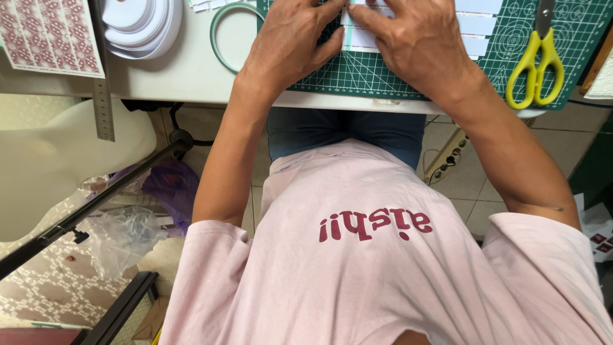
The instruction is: The person places patterned paper strips on a cutting mat, then uses scissors to cut a roll of green tape and applies it to the edges of the paper strips. The person smooths the tape down and continues applying tape to multiple strips.
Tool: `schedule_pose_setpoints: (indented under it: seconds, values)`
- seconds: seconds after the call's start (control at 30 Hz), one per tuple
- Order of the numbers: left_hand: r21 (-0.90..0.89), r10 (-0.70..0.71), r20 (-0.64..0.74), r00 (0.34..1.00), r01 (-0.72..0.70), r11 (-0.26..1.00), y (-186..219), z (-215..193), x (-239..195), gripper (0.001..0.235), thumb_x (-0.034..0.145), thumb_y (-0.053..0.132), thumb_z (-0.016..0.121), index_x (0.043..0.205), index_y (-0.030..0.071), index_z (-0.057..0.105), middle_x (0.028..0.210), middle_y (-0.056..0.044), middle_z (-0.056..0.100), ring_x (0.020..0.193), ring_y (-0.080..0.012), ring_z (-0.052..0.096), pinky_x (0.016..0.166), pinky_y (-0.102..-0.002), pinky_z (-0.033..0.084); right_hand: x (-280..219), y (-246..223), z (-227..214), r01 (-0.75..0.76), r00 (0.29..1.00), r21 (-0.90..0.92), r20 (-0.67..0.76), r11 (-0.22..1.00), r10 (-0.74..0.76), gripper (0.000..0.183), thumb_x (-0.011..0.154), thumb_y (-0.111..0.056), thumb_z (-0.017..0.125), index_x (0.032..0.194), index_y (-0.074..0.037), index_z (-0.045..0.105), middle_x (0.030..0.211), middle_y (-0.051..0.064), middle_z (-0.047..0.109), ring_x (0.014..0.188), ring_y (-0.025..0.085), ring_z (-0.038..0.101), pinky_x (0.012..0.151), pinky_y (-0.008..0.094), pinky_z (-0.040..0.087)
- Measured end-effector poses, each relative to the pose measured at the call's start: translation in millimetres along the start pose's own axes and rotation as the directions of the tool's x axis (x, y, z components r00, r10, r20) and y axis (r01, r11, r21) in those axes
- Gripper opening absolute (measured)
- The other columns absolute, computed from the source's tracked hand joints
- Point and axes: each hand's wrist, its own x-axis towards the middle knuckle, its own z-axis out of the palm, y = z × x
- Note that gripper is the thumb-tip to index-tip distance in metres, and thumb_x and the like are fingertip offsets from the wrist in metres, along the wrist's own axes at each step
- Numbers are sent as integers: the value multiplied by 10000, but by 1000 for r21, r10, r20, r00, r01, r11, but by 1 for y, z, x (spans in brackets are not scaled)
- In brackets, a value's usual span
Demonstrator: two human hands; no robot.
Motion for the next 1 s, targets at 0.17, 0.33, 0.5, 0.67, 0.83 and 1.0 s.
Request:
schedule_pose_setpoints:
  seconds: [0.17, 0.33, 0.5, 0.67, 0.83, 1.0]
  values:
    - [49, 18, 1, 1000, -18, 999, 0, 0, -1, 400, 975, 216, 808, 1317, 54, 675, 1189, -120, 669, 1081, -302, 635, 958, -461, 494, 5, 2, -5, 15, 1000, 5, 6, 1000, -15, 173, 1039, -60, 629, 1173, -146, 696, 1103, -23, 653, 1031, 143, 618, 858, 342, 420]
    - [31, 29, -24, 999, -28, 999, 3, -3, 0, 437, 978, 216, 801, 1361, 61, 658, 1220, -116, 647, 1105, -303, 624, 976, -460, 492, 4, -3, -12, -7, 1000, -14, 28, 1000, 8, 261, 1002, -42, 631, 1204, -180, 723, 1119, -51, 657, 1049, 140, 619, 904, 400, 406]
    - [46, 29, -28, 999, -28, 999, 2, -3, 0, 437, 985, 211, 788, 1372, 57, 654, 1229, -118, 644, 1112, -300, 622, 980, -458, 491, -4, -5, -18, 3, 997, -47, 80, 999, 1, 277, 1021, -85, 670, 1250, -230, 722, 1244, -50, 661, 1164, 147, 606, 1003, 463, 400]
    - [35, 30, -18, 999, -29, 999, 1, -1, 0, 441, 962, 175, 752, 1376, 57, 658, 1209, -121, 659, 1097, -292, 632, 966, -457, 496, -12, -7, -14, 14, 994, -65, 105, 998, -8, 262, 1072, -100, 606, 1282, -241, 677, 1338, -17, 631, 1266, 143, 569, 1036, 506, 366]
    - [2, -9, 30, 1000, 8, 1000, -1, -1, -3, 427, 962, 186, 760, 1360, 63, 668, 1185, -131, 667, 1087, -302, 638, 953, -457, 507, -12, -9, -13, 47, 994, -94, 100, 994, -37, 190, 1133, -161, 568, 1286, -211, 670, 1333, 10, 608, 1272, 152, 550, 1046, 506, 370]
    - [43, 31, -20, 999, -31, 999, 2, -1, 1, 419, 980, 209, 782, 1354, 58, 669, 1173, -134, 670, 1068, -295, 636, 943, -458, 502, -8, -10, -16, 7, 992, -68, 124, 998, 1, 231, 1118, -146, 582, 1291, -244, 698, 1316, -5, 615, 1298, 156, 560, 1061, 527, 370]
